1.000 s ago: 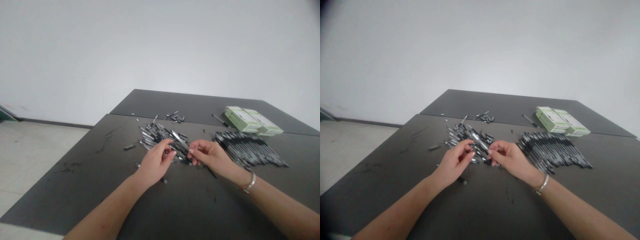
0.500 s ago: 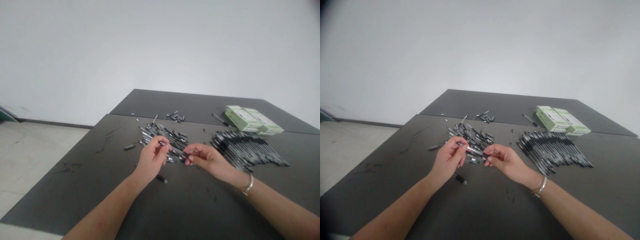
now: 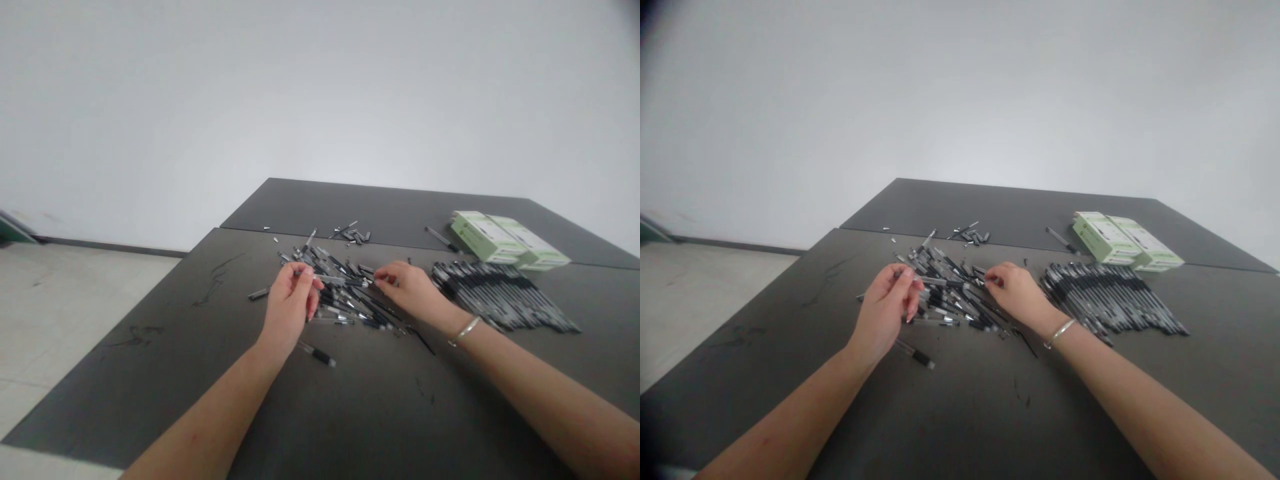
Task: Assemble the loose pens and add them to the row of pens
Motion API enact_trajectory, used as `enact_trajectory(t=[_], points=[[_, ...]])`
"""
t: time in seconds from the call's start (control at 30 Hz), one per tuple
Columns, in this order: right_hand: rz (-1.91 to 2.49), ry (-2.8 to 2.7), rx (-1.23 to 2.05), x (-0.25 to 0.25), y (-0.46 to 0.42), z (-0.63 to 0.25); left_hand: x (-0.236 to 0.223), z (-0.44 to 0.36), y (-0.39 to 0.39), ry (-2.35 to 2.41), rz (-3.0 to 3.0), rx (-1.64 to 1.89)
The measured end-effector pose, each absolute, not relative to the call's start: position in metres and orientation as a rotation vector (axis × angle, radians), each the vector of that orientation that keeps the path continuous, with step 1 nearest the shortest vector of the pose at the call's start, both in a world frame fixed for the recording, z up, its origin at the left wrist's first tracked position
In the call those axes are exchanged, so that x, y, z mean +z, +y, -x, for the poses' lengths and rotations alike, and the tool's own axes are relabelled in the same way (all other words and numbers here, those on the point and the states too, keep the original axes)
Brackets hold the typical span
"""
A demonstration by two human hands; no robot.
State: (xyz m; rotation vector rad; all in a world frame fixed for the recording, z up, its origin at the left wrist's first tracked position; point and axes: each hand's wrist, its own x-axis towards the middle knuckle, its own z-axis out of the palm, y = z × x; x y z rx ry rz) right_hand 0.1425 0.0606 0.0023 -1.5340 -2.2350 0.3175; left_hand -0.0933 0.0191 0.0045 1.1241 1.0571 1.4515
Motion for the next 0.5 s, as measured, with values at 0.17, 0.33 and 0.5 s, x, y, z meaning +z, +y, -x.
enact_trajectory(t=[0.17, 0.33, 0.5], points=[[1.557, -2.335, 0.257, -0.002, 0.062, -0.13, 0.002, 0.095, 0.02, 1.012, -1.035, 1.482], [1.568, -2.358, 0.202, -0.007, 0.065, -0.128, 0.007, 0.092, 0.02, 0.989, -0.961, 1.484], [1.568, -2.391, 0.201, -0.006, 0.064, -0.129, 0.009, 0.092, 0.02, 0.982, -0.927, 1.496]])
